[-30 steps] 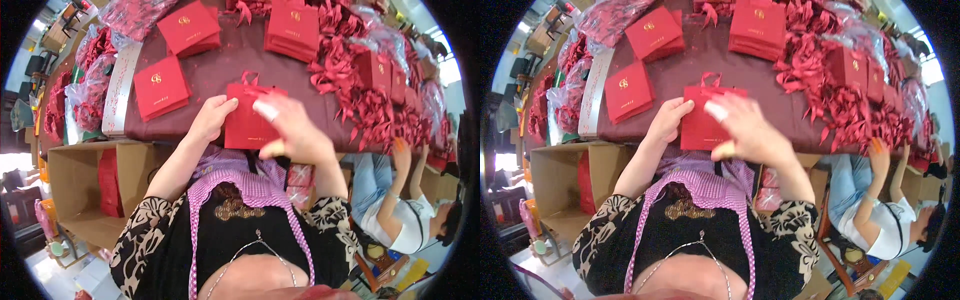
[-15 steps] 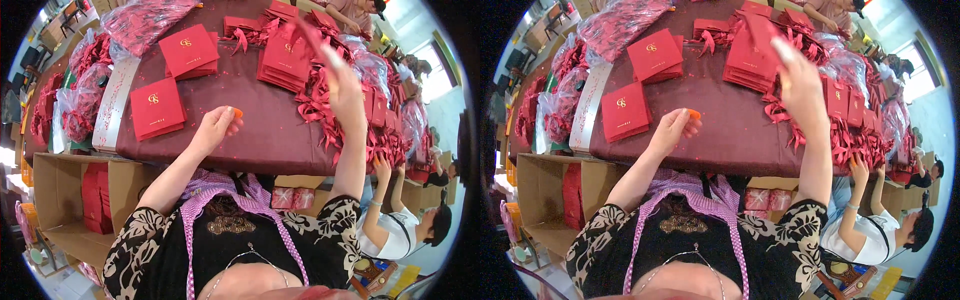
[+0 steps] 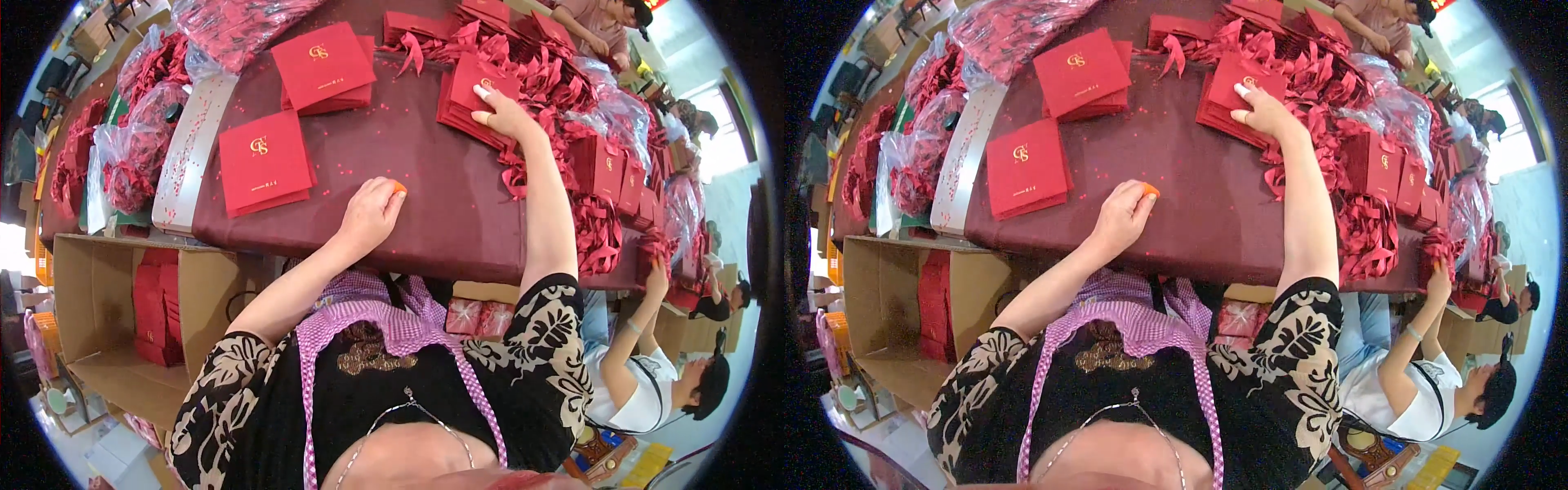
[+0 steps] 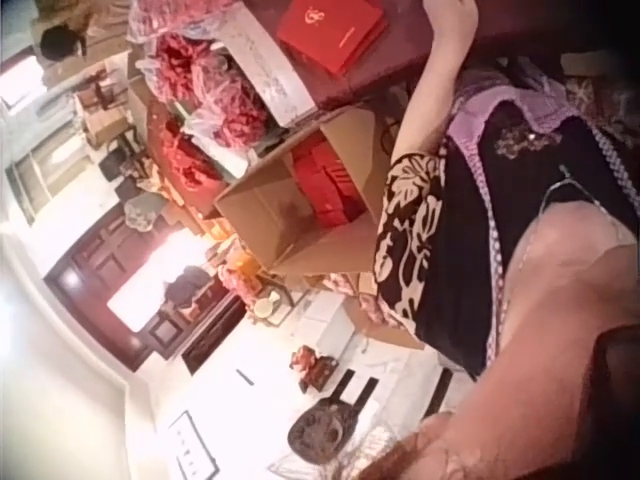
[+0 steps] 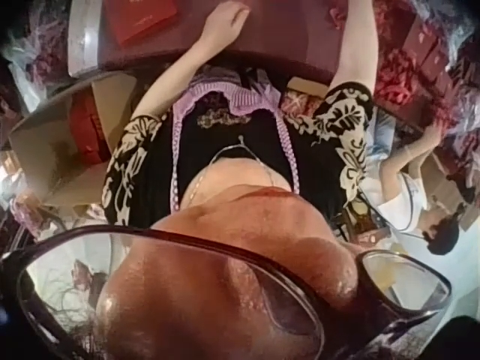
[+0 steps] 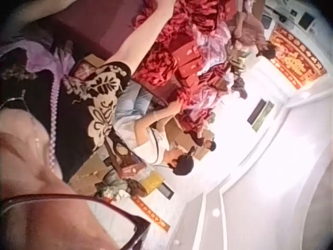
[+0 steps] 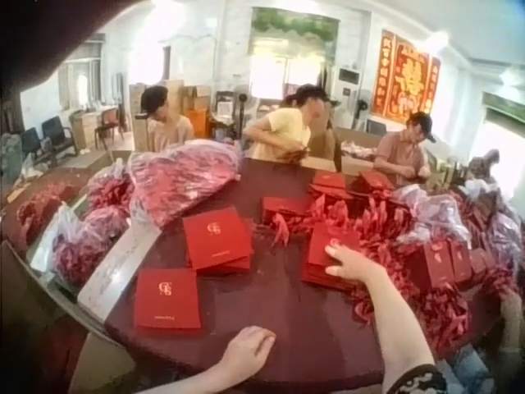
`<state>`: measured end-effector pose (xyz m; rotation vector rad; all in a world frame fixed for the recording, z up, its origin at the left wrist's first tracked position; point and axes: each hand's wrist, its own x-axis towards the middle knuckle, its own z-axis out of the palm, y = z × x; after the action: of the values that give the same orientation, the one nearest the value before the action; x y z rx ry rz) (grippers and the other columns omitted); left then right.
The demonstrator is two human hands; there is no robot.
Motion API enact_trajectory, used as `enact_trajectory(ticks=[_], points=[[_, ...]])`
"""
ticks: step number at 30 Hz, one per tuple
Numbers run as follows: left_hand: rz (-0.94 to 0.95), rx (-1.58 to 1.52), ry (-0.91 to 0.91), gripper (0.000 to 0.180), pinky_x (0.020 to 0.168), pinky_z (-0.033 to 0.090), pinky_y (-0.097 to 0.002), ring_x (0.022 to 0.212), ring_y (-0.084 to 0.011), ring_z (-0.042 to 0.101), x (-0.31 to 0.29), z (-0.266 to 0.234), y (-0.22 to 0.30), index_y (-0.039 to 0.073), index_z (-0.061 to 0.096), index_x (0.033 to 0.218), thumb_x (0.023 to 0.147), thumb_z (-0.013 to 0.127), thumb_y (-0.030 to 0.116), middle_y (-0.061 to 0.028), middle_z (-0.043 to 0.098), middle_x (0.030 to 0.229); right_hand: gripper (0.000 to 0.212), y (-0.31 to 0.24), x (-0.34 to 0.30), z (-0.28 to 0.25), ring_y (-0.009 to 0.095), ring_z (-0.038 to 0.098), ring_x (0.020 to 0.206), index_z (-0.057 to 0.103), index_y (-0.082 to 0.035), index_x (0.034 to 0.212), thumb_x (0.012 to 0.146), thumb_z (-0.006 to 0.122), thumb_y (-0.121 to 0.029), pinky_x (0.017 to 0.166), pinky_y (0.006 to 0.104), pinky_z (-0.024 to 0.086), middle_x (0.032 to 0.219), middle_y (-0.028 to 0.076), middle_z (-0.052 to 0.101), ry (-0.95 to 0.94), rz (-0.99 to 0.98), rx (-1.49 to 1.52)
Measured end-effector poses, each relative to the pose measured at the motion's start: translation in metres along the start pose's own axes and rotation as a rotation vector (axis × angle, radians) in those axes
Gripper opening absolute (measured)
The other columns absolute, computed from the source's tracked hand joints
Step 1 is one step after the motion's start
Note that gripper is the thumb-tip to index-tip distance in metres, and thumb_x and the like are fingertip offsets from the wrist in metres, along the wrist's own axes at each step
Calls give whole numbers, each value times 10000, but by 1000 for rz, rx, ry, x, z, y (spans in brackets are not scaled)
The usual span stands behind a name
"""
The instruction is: The person assembles red gift bags by hand, threading a ribbon through the holes of each bag, tying the ribbon into a bow, and placing the finished bags onto a stack.
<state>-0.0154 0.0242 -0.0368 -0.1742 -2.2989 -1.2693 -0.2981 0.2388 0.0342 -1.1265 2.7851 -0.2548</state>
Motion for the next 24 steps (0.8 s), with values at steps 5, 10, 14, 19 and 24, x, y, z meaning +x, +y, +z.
enact_trajectory(ticks=[5,10,14,19,24], points=[[2,21,9,108,684,469,-377,751,-308,570,0,-2,-3,-17,610,896,878,593,88,-154,560,789,653,-10,6,1,336,296,1400,399,-62,1425,870,637,-312,1137,362,274,1515,236,271,1,37,15],[-167,-159,-27,155,640,460,-289,702,-143,561,4,-34,9,-1,643,1001,907,586,108,-108,605,796,634,1,12,20,330,371,1356,462,-46,1372,847,661,-339,1112,394,327,1465,204,378,170,-18,-118],[-115,6,299,159,661,465,-264,731,-109,568,26,-106,9,-2,655,1014,909,596,101,-85,631,809,635,10,-3,6,347,401,1330,487,-31,1340,821,695,-333,1094,418,342,1416,222,435,290,-137,-167],[-137,615,569,275,704,497,-386,759,-305,635,30,-193,-66,-8,629,1009,889,625,240,-166,661,841,530,-3,-16,-17,336,527,1210,543,-66,1288,864,667,-359,989,410,433,1326,176,538,441,-156,-225],[-497,706,323,584,872,487,-476,973,-437,597,12,-190,-113,-18,514,1197,839,664,418,-261,638,1010,313,-88,-23,-7,222,601,1122,626,-15,1185,931,618,-199,979,334,445,1182,132,654,564,-131,358]])
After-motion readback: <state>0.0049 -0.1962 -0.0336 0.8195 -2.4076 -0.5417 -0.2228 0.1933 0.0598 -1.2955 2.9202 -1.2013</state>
